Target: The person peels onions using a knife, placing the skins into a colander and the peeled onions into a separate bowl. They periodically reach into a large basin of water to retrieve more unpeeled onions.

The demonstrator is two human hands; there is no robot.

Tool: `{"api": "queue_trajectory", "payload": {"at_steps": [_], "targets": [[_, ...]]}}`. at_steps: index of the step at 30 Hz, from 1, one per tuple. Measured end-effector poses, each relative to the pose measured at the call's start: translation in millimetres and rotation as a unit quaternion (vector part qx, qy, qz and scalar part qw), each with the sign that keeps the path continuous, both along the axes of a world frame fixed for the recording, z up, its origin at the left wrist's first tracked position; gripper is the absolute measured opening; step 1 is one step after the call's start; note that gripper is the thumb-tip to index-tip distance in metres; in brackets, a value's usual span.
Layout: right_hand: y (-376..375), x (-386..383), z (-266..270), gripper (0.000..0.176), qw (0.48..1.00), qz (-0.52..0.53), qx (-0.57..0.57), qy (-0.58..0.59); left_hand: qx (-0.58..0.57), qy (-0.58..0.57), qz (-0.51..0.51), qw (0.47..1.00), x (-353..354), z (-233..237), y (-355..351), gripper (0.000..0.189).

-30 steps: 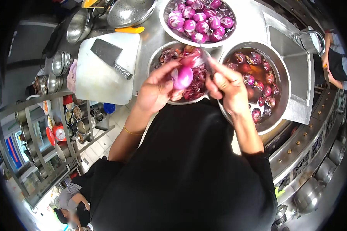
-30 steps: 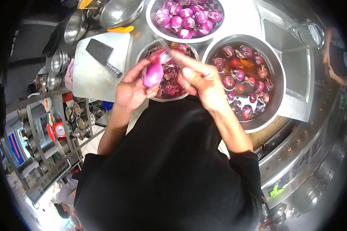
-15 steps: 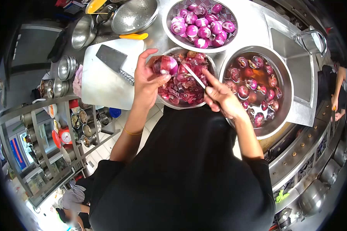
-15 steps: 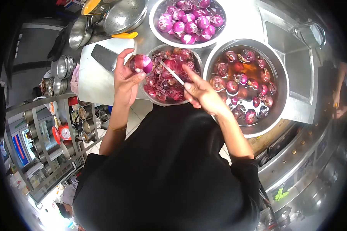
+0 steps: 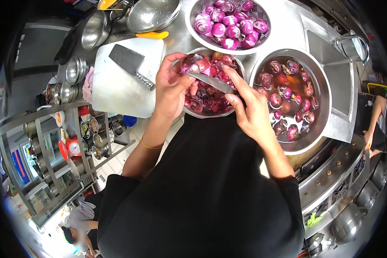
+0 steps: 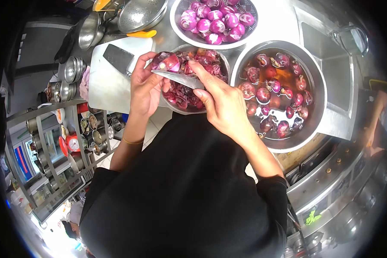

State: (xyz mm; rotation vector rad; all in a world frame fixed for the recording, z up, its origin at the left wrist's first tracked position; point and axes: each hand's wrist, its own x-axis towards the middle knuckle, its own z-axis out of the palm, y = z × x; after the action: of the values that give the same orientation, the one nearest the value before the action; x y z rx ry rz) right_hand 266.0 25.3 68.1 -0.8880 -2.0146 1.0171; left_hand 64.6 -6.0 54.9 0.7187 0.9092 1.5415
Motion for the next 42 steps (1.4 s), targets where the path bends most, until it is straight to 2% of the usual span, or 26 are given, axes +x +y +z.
{"api": "queue_trajectory", "payload": {"at_steps": [8, 10, 13, 16, 18, 25, 28, 31, 33, 34, 35, 37, 39, 42], "targets": [[-1.1, 2.2, -1.1, 0.048, 1.0, -0.017, -0.015, -0.018, -0.012, 0.025, 0.02, 0.999, 9.7, 7.8, -1.3, 0.042], [1.4, 0.9, -8.9, 0.045, 0.998, -0.055, 0.025, 0.021, -0.018, 0.037, 0.019, 0.999, 9.6, 8.9, -3.0, 0.041], [4.6, 3.5, -7.8, 0.044, 0.997, -0.081, 0.004, 0.007, -0.048, 0.021, -0.002, 0.999, 10.1, 13.2, -4.6, 0.04], [-2.5, -1.7, -2.4, 0.045, 0.998, -0.029, 0.034, 0.036, -0.05, 0.014, -0.005, 0.999, 12.1, 12.1, -3.8, 0.04], [-4.4, -4.7, -3.1, 0.047, 0.998, -0.031, 0.03, 0.039, -0.026, 0.002, -0.006, 1.0, 13.9, 10.1, -2.3, 0.041], [-2.6, -2.0, 0.2, 0.049, 1.0, -0.02, -0.019, 0.007, -0.044, 0.032, -0.012, 0.998, 14.2, 15.2, -3.3, 0.041], [1.4, 1.0, -2.8, 0.046, 0.999, -0.02, -0.016, 0.034, -0.044, 0.033, -0.034, 0.998, 11.5, 17.7, -2.5, 0.041], [9.6, 4.6, -0.9, 0.037, 0.99, -0.029, -0.035, 0.135, -0.046, 0.041, -0.051, 0.997, 11.6, 24.3, -0.9, 0.041], [10.6, 4.8, -4.3, 0.035, 0.988, -0.034, -0.035, 0.146, -0.068, -0.05, -0.083, 0.993, 9.6, 27.8, 2.1, 0.042], [11.2, 4.7, -5.5, 0.033, 0.986, -0.04, -0.035, 0.156, -0.067, -0.049, -0.082, 0.993, 8.1, 25.4, 1.3, 0.042], [9.3, 8.2, 1.4, 0.031, 0.981, -0.043, -0.11, 0.154, -0.05, -0.031, -0.09, 0.994, 6.4, 20.1, -0.9, 0.045], [10.6, 9.4, -1.9, 0.031, 0.977, -0.053, -0.12, 0.166, -0.034, -0.013, -0.097, 0.995, 3.8, 14.5, -3.3, 0.048], [7.8, 7.4, -7.0, 0.031, 0.965, -0.065, -0.159, 0.2, -0.054, -0.039, -0.096, 0.993, 0.7, 12.1, -4.6, 0.041], [2.5, 7.7, -14.1, 0.032, 0.965, -0.077, -0.17, 0.186, -0.046, -0.018, -0.1, 0.994, -3.7, 9.2, -5.7, 0.042]]}}
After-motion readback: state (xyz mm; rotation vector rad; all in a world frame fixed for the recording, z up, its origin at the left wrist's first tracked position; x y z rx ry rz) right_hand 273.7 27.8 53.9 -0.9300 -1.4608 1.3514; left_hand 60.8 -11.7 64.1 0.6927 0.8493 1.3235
